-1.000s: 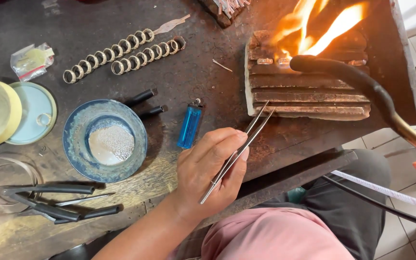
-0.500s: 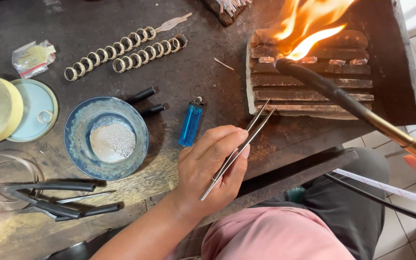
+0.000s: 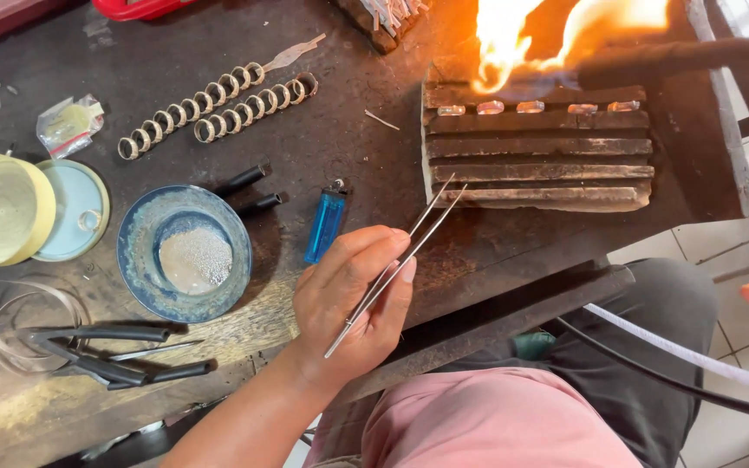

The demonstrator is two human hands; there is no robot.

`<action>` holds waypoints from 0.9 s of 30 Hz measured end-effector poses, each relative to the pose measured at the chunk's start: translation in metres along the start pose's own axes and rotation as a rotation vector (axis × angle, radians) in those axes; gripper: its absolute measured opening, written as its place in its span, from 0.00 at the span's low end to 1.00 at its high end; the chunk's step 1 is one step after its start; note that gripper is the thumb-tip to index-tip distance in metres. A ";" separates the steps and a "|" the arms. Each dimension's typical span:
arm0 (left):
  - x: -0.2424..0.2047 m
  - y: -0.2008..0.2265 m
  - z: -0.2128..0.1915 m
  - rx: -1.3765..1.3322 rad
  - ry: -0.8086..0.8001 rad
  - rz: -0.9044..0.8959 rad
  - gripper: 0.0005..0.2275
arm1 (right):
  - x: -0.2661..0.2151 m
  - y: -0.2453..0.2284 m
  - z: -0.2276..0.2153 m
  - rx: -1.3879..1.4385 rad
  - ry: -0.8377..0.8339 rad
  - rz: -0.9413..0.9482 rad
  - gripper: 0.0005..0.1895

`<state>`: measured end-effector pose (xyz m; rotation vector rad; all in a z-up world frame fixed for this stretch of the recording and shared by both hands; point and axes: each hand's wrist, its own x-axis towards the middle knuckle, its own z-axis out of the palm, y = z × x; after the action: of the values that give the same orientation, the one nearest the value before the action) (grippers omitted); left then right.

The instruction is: Heating and manipulating metal rings on a soldering block using a blowtorch and tweezers.

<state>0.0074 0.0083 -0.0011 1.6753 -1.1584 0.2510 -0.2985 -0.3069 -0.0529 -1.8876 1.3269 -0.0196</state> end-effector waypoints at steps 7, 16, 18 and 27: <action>0.002 0.009 0.001 0.076 0.034 0.001 0.07 | -0.046 -0.078 0.030 -0.047 0.116 -0.207 0.12; -0.029 0.034 0.029 0.181 0.284 -0.195 0.07 | -0.044 -0.105 0.024 -0.081 -0.017 -0.298 0.10; -0.032 0.031 0.038 0.150 0.387 -0.222 0.06 | -0.042 -0.108 0.024 -0.087 -0.026 -0.286 0.10; -0.034 0.027 0.044 0.234 0.392 -0.179 0.06 | -0.039 -0.116 0.027 -0.162 -0.055 -0.359 0.12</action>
<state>-0.0468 -0.0084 -0.0257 1.8178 -0.7026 0.5905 -0.2139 -0.2461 0.0162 -2.2277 0.9625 -0.0444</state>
